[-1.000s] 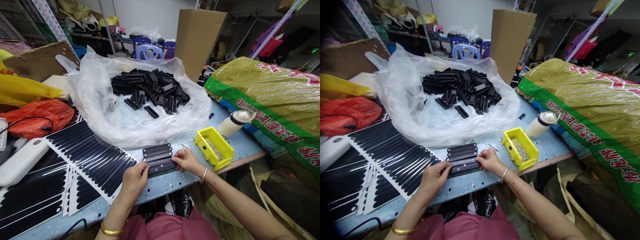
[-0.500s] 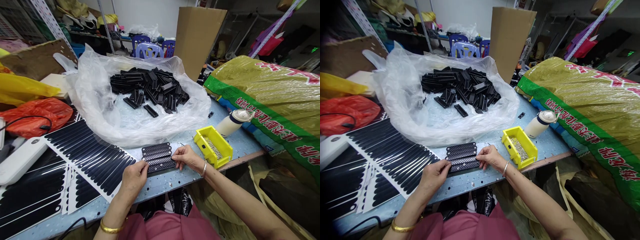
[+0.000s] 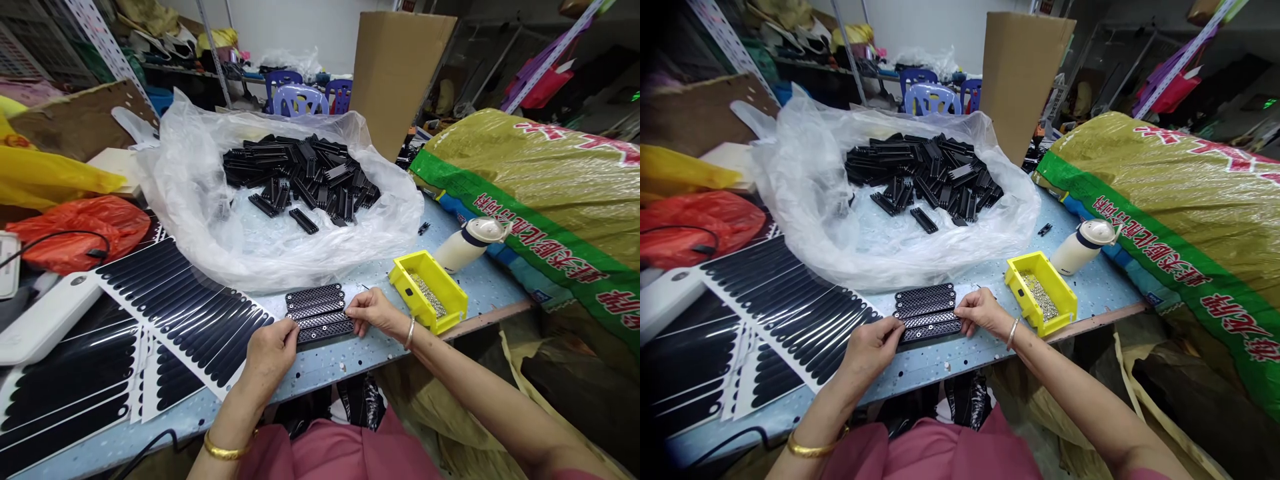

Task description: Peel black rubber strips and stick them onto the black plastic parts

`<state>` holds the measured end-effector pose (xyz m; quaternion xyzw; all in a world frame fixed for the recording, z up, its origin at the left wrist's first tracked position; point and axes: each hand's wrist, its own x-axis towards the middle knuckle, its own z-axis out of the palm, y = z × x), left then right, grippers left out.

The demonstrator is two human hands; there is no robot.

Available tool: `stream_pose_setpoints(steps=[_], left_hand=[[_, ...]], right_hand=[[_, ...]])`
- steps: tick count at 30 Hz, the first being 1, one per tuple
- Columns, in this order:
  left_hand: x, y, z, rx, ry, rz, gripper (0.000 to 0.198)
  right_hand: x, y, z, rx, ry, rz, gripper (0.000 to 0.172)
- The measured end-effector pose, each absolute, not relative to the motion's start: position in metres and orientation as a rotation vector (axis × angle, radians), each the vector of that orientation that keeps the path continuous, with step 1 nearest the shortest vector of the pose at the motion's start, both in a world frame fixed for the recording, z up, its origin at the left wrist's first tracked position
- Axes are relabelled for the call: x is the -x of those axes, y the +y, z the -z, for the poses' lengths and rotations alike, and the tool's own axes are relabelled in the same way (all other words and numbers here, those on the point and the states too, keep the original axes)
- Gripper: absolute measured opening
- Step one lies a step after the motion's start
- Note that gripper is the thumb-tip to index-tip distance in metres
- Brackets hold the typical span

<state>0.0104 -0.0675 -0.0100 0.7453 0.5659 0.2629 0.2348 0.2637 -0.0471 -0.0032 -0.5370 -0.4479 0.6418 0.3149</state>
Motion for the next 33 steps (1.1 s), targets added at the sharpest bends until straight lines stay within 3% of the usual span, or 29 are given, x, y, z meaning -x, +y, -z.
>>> stream_pose_setpoints(steps=[20, 33], left_hand=[[-0.0134, -0.0711, 0.0123, -1.551, 1.569, -1.034, 0.018], [-0.0086, -0.0764, 0.0121, -1.423, 1.532, -1.098, 0.026]], right_hand=[[-0.2579, -0.0551, 0.0038, 1.549, -1.247, -1.566, 0.040], [-0.2586, -0.0553, 0.0033, 1.524, -1.237, -1.569, 0.037]])
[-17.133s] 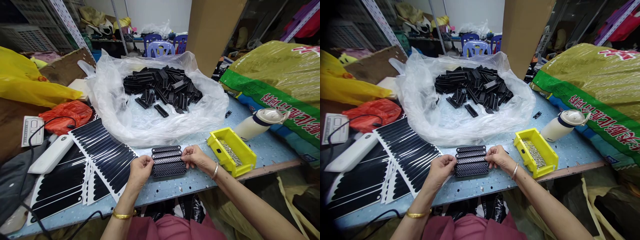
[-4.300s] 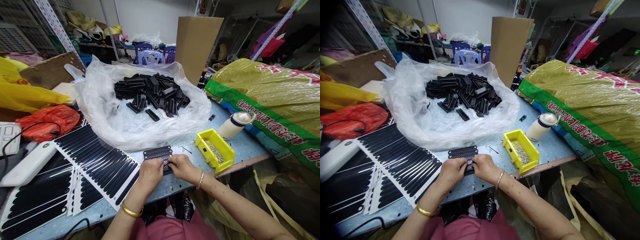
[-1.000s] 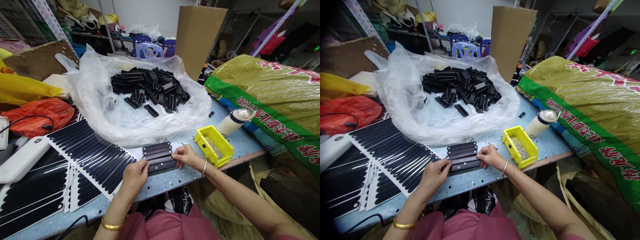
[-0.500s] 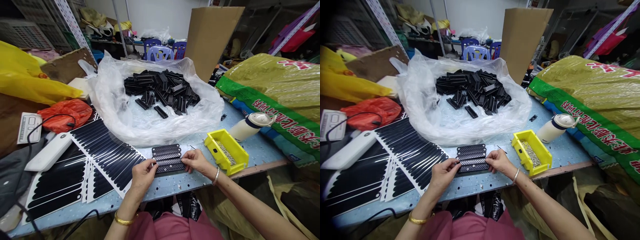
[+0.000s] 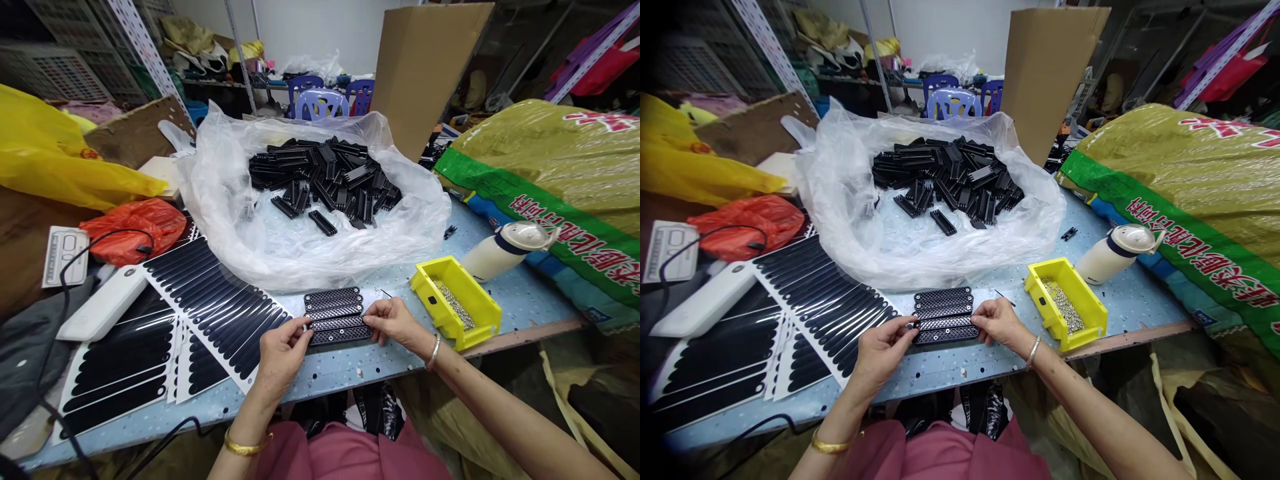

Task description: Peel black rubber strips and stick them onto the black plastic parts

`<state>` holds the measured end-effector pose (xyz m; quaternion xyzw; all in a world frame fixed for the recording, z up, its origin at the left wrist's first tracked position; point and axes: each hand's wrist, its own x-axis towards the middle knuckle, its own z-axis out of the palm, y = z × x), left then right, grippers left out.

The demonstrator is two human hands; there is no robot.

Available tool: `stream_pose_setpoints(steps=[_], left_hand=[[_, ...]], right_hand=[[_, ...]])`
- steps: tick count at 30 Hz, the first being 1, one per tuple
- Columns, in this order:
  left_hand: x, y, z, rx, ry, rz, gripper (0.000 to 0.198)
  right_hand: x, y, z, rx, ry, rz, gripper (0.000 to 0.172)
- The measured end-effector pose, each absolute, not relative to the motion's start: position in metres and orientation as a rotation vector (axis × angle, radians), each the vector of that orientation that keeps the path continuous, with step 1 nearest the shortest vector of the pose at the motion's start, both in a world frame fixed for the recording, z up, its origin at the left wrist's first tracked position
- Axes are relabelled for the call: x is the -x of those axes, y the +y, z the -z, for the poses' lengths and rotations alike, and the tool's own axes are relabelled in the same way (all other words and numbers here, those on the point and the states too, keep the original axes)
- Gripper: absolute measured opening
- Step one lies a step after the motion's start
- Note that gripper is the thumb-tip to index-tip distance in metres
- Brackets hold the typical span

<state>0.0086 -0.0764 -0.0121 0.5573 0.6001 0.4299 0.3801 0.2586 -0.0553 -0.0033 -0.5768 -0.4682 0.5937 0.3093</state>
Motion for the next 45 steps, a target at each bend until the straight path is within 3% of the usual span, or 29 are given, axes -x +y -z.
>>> stream_pose_setpoints(steps=[9, 28, 45], left_hand=[[-0.006, -0.070, 0.018, -1.308, 1.646, -0.871, 0.033], [-0.013, -0.068, 0.007, -1.138, 1.536, -0.890, 0.029], [-0.013, -0.072, 0.009, -1.525, 1.644, -0.917, 0.027]], right_hand=[[-0.259, -0.054, 0.005, 1.507, -1.233, -1.568, 0.038], [-0.261, -0.054, 0.003, 1.480, -1.250, -1.574, 0.035], [-0.263, -0.054, 0.006, 1.455, -1.249, -1.581, 0.034]])
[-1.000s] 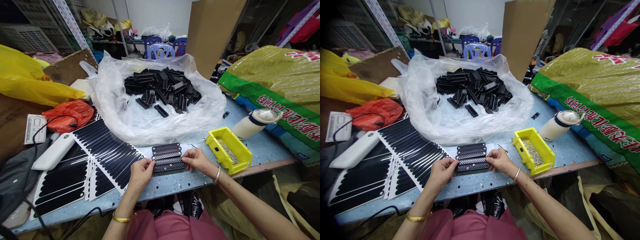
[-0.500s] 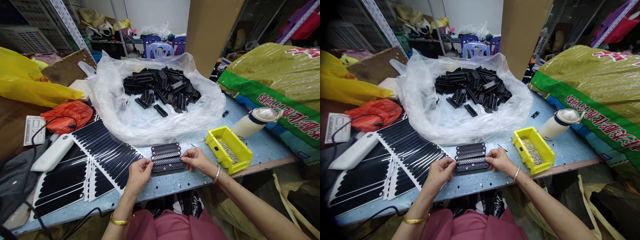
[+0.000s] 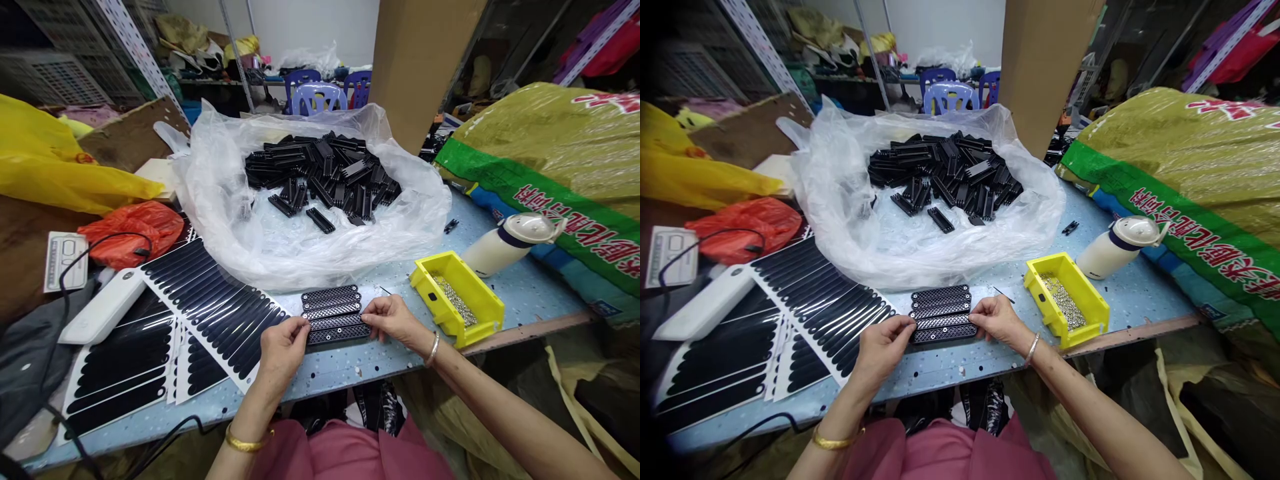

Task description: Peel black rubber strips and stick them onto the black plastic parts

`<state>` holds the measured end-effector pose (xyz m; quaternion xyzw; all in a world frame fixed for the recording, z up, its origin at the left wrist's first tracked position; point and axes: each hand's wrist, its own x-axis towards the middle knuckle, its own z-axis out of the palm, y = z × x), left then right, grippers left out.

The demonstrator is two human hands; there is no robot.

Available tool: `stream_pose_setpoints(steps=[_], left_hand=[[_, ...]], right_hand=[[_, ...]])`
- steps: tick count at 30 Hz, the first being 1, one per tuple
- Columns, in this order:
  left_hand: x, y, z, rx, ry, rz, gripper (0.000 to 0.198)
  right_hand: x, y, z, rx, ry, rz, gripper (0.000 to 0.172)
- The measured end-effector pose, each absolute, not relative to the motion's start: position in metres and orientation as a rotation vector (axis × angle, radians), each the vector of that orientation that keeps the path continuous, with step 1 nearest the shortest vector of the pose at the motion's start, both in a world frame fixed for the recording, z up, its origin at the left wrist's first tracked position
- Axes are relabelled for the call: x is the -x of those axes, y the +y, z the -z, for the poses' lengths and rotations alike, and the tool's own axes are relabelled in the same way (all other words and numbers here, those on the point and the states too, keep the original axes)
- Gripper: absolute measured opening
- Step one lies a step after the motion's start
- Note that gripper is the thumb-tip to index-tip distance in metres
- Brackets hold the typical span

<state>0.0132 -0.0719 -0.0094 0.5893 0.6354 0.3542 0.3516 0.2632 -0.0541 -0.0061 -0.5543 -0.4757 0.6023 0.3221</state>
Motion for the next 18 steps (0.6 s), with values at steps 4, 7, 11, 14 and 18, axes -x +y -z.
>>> stream_pose_setpoints(steps=[4, 7, 11, 14, 18], left_hand=[[-0.015, -0.069, 0.015, -1.559, 1.622, -0.945, 0.027], [-0.017, -0.069, 0.013, -1.554, 1.607, -0.981, 0.026], [-0.018, -0.067, 0.008, -1.383, 1.593, -0.979, 0.026], [-0.017, -0.064, 0.008, -1.231, 1.607, -0.963, 0.026], [-0.017, -0.060, 0.010, -1.071, 1.573, -1.007, 0.024]], right_hand=[[-0.264, -0.053, 0.006, 1.450, -1.250, -1.589, 0.035], [-0.264, -0.053, 0.007, 1.450, -1.249, -1.587, 0.035], [-0.264, -0.053, 0.008, 1.449, -1.247, -1.585, 0.035], [-0.264, -0.053, 0.010, 1.449, -1.245, -1.581, 0.034], [-0.264, -0.054, 0.010, 1.452, -1.243, -1.580, 0.033]])
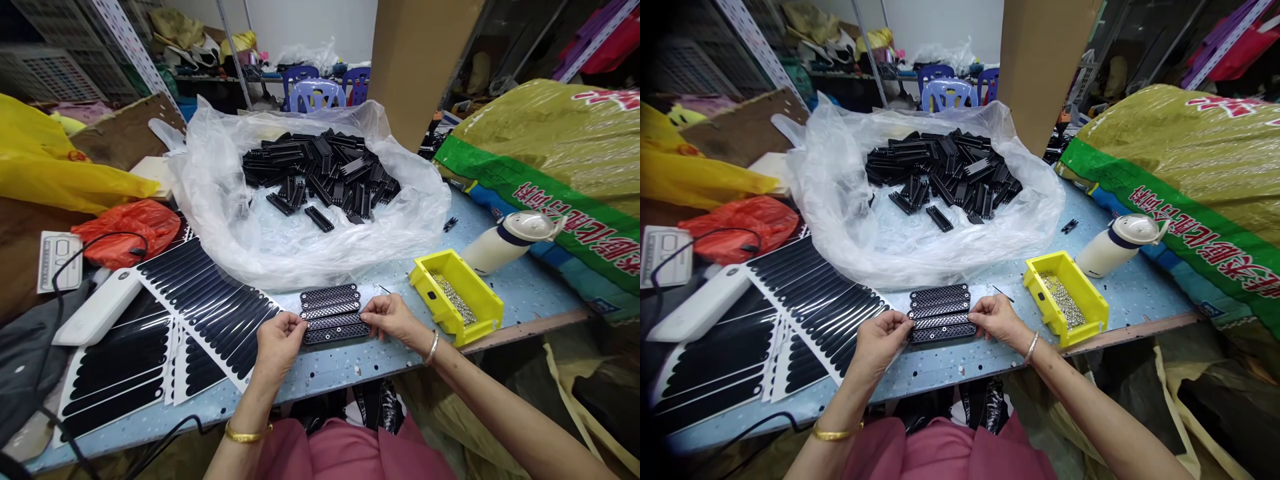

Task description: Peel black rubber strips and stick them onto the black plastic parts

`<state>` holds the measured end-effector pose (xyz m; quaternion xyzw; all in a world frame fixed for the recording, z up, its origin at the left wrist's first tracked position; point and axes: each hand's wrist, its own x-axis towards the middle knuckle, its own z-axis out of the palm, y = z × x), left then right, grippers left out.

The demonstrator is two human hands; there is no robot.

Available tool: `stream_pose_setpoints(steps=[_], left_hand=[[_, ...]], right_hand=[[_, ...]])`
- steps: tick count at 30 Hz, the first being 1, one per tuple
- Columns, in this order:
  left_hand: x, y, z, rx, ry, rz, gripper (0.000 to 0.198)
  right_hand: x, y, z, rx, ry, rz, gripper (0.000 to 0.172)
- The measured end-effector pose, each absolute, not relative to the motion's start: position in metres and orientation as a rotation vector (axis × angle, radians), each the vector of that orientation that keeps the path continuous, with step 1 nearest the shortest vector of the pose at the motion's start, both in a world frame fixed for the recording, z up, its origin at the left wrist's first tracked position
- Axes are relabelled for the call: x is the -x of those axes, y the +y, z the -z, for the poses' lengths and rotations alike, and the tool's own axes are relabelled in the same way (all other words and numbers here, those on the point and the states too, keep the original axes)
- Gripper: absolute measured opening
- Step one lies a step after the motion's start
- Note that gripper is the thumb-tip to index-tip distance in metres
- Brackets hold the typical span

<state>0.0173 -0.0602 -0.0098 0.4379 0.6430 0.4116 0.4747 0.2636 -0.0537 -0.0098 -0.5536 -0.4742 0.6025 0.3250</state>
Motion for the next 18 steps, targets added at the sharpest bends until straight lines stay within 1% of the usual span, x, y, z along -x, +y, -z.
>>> stream_pose_setpoints(steps=[11, 18], left_hand=[[-0.0187, -0.0622, 0.0060, -0.987, 1.524, -1.001, 0.024], [-0.0203, -0.0636, 0.0059, -1.057, 1.565, -0.999, 0.029]], right_hand=[[-0.2637, -0.0527, 0.0060, 1.455, -1.249, -1.582, 0.030], [-0.2637, -0.0531, 0.0056, 1.450, -1.234, -1.588, 0.034]])
